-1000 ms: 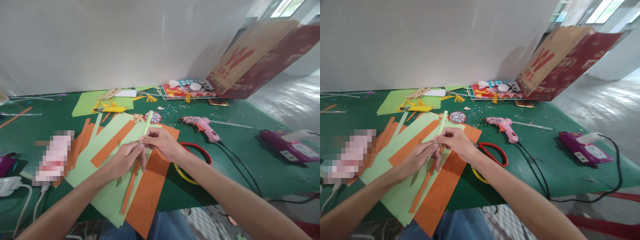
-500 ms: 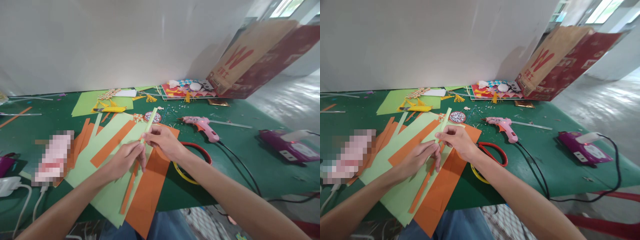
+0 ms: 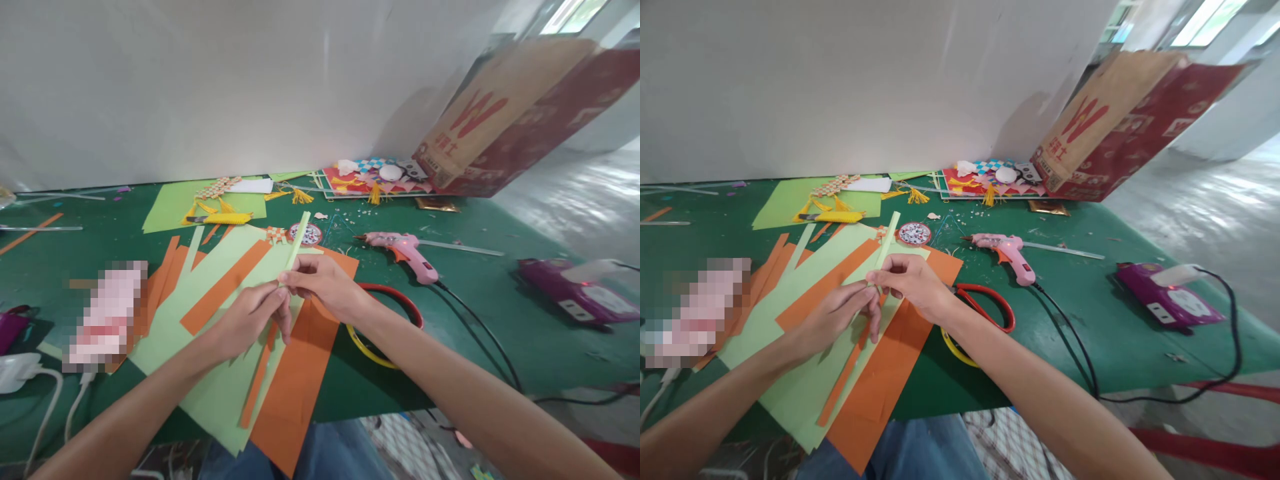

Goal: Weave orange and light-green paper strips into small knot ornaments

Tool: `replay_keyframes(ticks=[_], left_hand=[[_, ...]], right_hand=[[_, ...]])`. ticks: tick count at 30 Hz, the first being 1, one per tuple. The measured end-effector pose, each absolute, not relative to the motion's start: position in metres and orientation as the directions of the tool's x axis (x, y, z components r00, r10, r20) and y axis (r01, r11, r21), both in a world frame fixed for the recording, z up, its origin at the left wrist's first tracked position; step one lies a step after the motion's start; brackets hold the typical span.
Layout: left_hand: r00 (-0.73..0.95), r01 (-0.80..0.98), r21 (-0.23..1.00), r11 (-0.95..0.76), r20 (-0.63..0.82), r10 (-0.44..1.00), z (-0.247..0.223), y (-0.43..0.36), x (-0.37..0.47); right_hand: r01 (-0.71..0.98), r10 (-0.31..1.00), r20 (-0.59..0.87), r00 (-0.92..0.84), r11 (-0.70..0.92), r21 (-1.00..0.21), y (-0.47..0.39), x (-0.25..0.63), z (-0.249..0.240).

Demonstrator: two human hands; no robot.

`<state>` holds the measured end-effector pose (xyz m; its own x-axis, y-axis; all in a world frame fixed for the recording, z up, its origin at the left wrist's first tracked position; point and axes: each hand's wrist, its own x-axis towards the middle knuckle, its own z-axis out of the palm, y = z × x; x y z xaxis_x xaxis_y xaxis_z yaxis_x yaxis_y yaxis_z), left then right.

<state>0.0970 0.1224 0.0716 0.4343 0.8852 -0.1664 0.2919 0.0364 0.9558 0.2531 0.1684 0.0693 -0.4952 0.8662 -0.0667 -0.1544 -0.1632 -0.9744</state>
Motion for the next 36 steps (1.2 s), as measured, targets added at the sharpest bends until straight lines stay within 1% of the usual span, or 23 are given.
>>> replay_keyframes(ticks=[9,15,21,24,27,32,36], left_hand=[[0.437,0.276,0.961,0.029,-0.152,0.886,0.0720,0.1215,0.0971],[0.419,0.280,0.960,0.018,-0.139,0.897,0.0742,0.1217,0.0974],[0.430,0.268,0.962,0.042,-0.158,0.889,0.0746,0.1215,0.0975],[0.434,0.257,0.965,0.050,-0.161,0.886,0.0739,0.1212,0.0968],[0.431,0.258,0.965,0.043,-0.154,0.889,0.0734,0.1215,0.0964],[0.418,0.264,0.964,0.026,-0.138,0.898,0.0737,0.1230,0.0967],[0.420,0.264,0.964,0.042,-0.154,0.894,0.0746,0.1226,0.0969]], right_hand=[[-0.179,0.886,-0.056,-0.461,-0.155,-0.972,0.1686,0.2538,0.0688],[-0.129,0.858,-0.080,-0.508,-0.167,-0.977,0.1669,0.2532,0.0714],[-0.189,0.884,-0.039,-0.466,-0.143,-0.972,0.1688,0.2532,0.0671],[-0.195,0.899,-0.045,-0.436,-0.143,-0.970,0.1696,0.2540,0.0668],[-0.180,0.897,-0.063,-0.438,-0.156,-0.971,0.1691,0.2544,0.0692],[-0.085,0.869,-0.071,-0.489,-0.128,-0.988,0.1677,0.2544,0.0726],[-0.103,0.886,-0.043,-0.462,-0.101,-0.990,0.1686,0.2546,0.0713]])
